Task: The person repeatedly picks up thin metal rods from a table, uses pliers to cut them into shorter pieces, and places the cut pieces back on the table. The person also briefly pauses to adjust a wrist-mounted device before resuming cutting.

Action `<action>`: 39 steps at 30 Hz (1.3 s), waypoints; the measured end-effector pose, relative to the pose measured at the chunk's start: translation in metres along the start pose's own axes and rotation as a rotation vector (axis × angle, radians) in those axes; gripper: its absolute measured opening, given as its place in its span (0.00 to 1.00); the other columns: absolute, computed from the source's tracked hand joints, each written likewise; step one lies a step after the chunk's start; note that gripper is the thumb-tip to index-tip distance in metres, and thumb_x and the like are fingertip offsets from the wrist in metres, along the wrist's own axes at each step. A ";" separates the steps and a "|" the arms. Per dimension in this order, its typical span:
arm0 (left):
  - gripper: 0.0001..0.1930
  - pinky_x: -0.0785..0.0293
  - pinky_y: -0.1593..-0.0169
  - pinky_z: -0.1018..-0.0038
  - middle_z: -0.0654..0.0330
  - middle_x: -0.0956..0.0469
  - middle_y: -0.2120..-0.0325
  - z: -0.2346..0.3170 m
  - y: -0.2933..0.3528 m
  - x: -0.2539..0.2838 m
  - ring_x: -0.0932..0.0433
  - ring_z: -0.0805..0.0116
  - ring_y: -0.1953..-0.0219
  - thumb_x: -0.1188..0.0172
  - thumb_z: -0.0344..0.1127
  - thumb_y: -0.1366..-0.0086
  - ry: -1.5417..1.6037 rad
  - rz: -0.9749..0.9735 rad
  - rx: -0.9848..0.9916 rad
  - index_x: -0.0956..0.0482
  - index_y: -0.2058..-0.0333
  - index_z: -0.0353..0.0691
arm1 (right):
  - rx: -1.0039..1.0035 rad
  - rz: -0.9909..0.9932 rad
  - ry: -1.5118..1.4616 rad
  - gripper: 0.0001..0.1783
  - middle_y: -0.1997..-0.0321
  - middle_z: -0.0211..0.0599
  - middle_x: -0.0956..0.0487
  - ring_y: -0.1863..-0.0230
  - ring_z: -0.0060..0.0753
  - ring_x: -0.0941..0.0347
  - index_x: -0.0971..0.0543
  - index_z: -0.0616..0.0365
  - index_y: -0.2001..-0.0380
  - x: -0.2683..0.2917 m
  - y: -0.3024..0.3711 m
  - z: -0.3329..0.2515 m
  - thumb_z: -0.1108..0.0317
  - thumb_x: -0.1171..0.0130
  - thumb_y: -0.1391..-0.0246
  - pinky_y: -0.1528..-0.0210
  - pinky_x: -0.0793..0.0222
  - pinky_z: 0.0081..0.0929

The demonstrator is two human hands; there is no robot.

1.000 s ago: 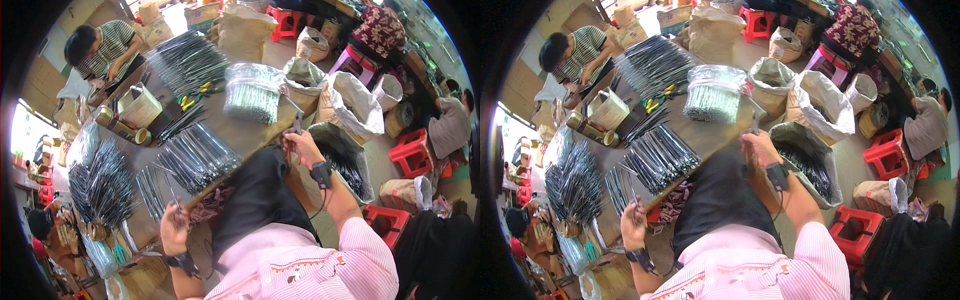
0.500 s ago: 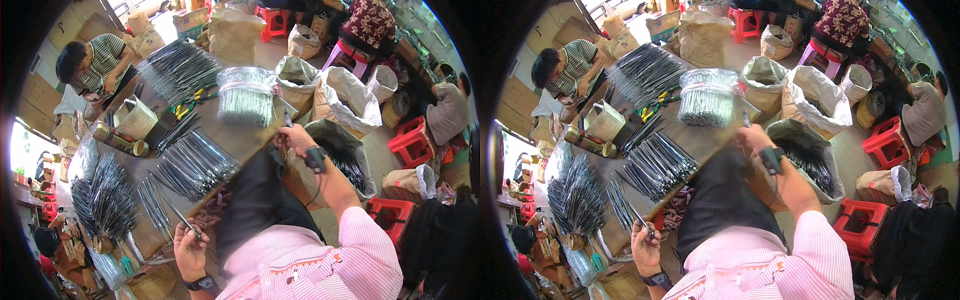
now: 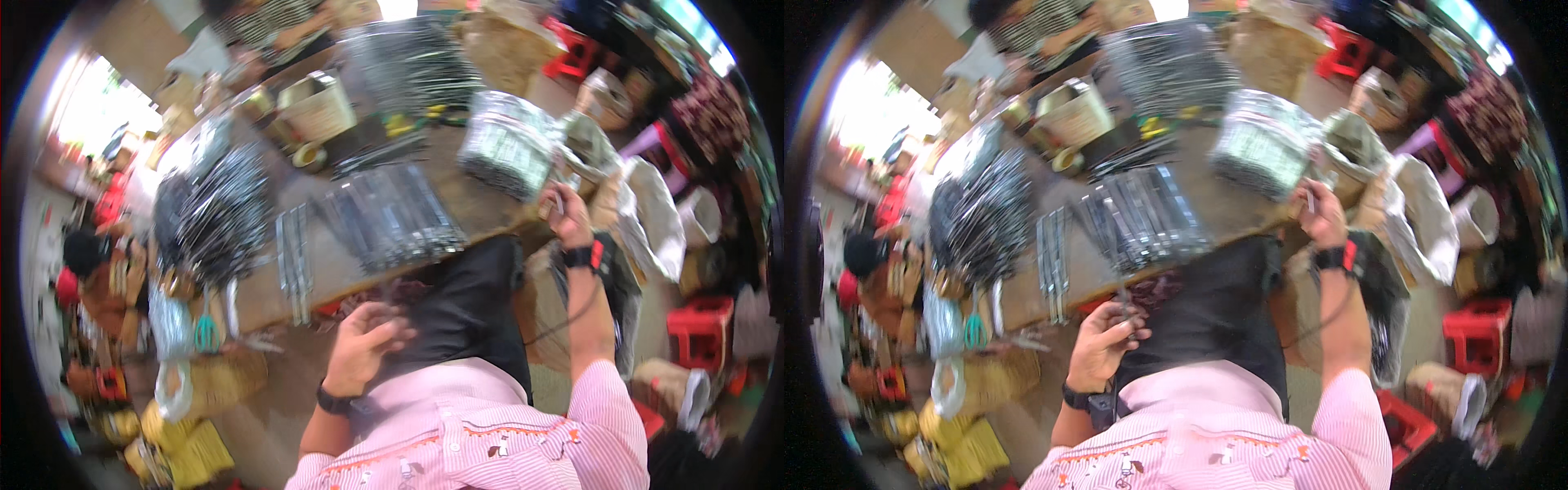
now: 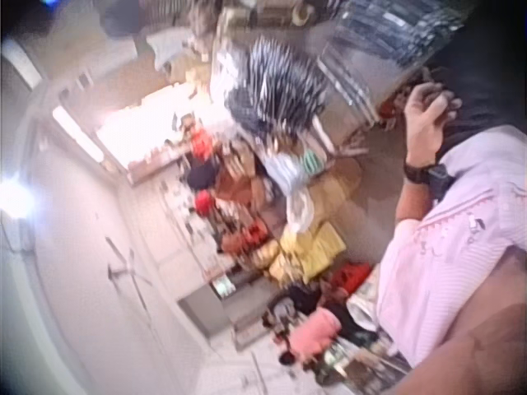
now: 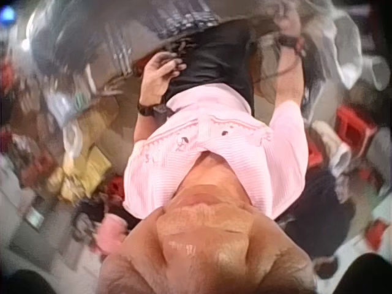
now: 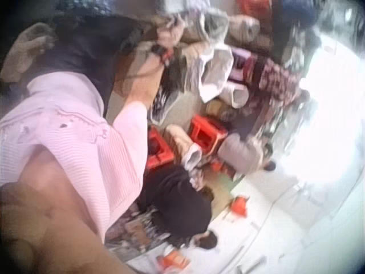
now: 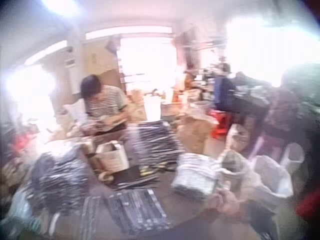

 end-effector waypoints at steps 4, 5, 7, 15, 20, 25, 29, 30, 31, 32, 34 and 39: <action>0.16 0.22 0.56 0.75 0.53 0.22 0.59 -0.001 -0.004 0.000 0.19 0.60 0.57 0.41 0.30 0.36 0.042 -0.030 0.024 0.27 0.51 0.30 | -0.045 -0.108 -0.040 0.06 0.71 0.31 0.30 0.69 0.27 0.31 0.28 0.64 0.61 -0.030 0.044 0.023 0.72 0.46 0.39 0.62 0.27 0.26; 0.16 0.22 0.55 0.75 0.53 0.23 0.58 -0.001 -0.007 -0.003 0.19 0.60 0.57 0.41 0.28 0.37 0.041 -0.044 0.010 0.27 0.51 0.28 | -0.043 -0.078 0.027 0.06 0.70 0.32 0.28 0.69 0.27 0.30 0.28 0.63 0.61 -0.038 0.055 0.030 0.72 0.46 0.39 0.62 0.26 0.27; 0.17 0.20 0.56 0.72 0.54 0.21 0.58 -0.001 -0.015 -0.013 0.18 0.58 0.58 0.41 0.26 0.38 0.047 -0.085 -0.013 0.26 0.49 0.29 | -0.026 0.021 0.084 0.06 0.70 0.32 0.24 0.69 0.29 0.26 0.27 0.59 0.61 -0.051 0.077 0.046 0.69 0.45 0.39 0.64 0.24 0.29; 0.08 0.20 0.59 0.73 0.57 0.23 0.66 -0.020 -0.036 -0.046 0.18 0.61 0.62 0.42 0.22 0.39 0.004 -0.200 0.016 0.27 0.61 0.33 | 0.032 -0.133 0.636 0.12 0.70 0.40 0.20 0.71 0.32 0.21 0.30 0.58 0.59 -0.123 0.161 0.116 0.72 0.39 0.44 0.66 0.22 0.29; 0.08 0.19 0.59 0.74 0.55 0.23 0.66 -0.016 -0.036 -0.044 0.18 0.64 0.64 0.41 0.20 0.40 -0.059 -0.165 -0.102 0.27 0.62 0.32 | 0.261 -0.199 0.690 0.09 0.66 0.42 0.19 0.67 0.31 0.19 0.29 0.61 0.62 -0.145 0.175 0.129 0.75 0.40 0.43 0.75 0.25 0.23; 0.09 0.20 0.60 0.76 0.58 0.20 0.68 -0.009 -0.036 -0.045 0.18 0.69 0.66 0.38 0.19 0.42 -0.078 -0.146 -0.172 0.25 0.63 0.33 | 0.287 -0.219 0.707 0.09 0.67 0.43 0.19 0.66 0.33 0.19 0.30 0.61 0.62 -0.144 0.179 0.136 0.77 0.40 0.43 0.72 0.24 0.25; 0.09 0.21 0.61 0.77 0.60 0.19 0.70 -0.008 -0.036 -0.048 0.19 0.72 0.68 0.36 0.19 0.44 -0.080 -0.143 -0.199 0.23 0.65 0.34 | 0.267 -0.262 0.857 0.11 0.67 0.43 0.20 0.67 0.33 0.19 0.30 0.61 0.60 -0.140 0.183 0.152 0.79 0.41 0.44 0.72 0.24 0.25; 0.09 0.21 0.61 0.77 0.58 0.19 0.70 -0.008 -0.036 -0.047 0.19 0.71 0.67 0.36 0.20 0.43 -0.116 -0.143 -0.200 0.24 0.63 0.33 | 0.266 -0.281 0.880 0.12 0.67 0.42 0.19 0.67 0.32 0.20 0.30 0.62 0.59 -0.141 0.183 0.157 0.80 0.41 0.44 0.71 0.24 0.25; 0.10 0.21 0.60 0.76 0.57 0.20 0.69 -0.007 -0.036 -0.045 0.19 0.71 0.67 0.37 0.20 0.43 -0.154 -0.140 -0.194 0.25 0.62 0.31 | 0.265 -0.299 0.902 0.13 0.67 0.42 0.19 0.67 0.31 0.20 0.30 0.62 0.58 -0.144 0.184 0.162 0.80 0.41 0.44 0.71 0.24 0.25; 0.11 0.21 0.60 0.76 0.56 0.20 0.69 -0.006 -0.036 -0.043 0.20 0.70 0.67 0.37 0.21 0.42 -0.190 -0.137 -0.195 0.25 0.61 0.30 | 0.244 -0.277 0.938 0.13 0.67 0.42 0.19 0.67 0.31 0.20 0.30 0.63 0.57 -0.144 0.183 0.165 0.81 0.40 0.45 0.71 0.24 0.24; 0.11 0.21 0.60 0.76 0.56 0.20 0.69 -0.006 -0.037 -0.036 0.19 0.70 0.67 0.37 0.21 0.43 -0.187 -0.119 -0.186 0.25 0.61 0.29 | 0.314 -0.215 0.787 0.13 0.66 0.40 0.19 0.68 0.27 0.21 0.29 0.64 0.55 -0.146 0.185 0.155 0.77 0.40 0.44 0.70 0.25 0.22; 0.11 0.22 0.59 0.77 0.57 0.21 0.68 -0.009 -0.036 -0.030 0.19 0.69 0.66 0.39 0.19 0.43 -0.223 -0.154 -0.171 0.25 0.60 0.29 | 0.350 -0.087 0.793 0.10 0.65 0.40 0.18 0.69 0.25 0.20 0.26 0.64 0.57 -0.145 0.181 0.130 0.75 0.41 0.42 0.74 0.27 0.18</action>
Point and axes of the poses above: each hand's wrist, its own y-axis away from the middle knuckle, its own x-axis out of the back of the hand, z = x × y, the point moved 7 cm from there along -y, towards the middle knuckle
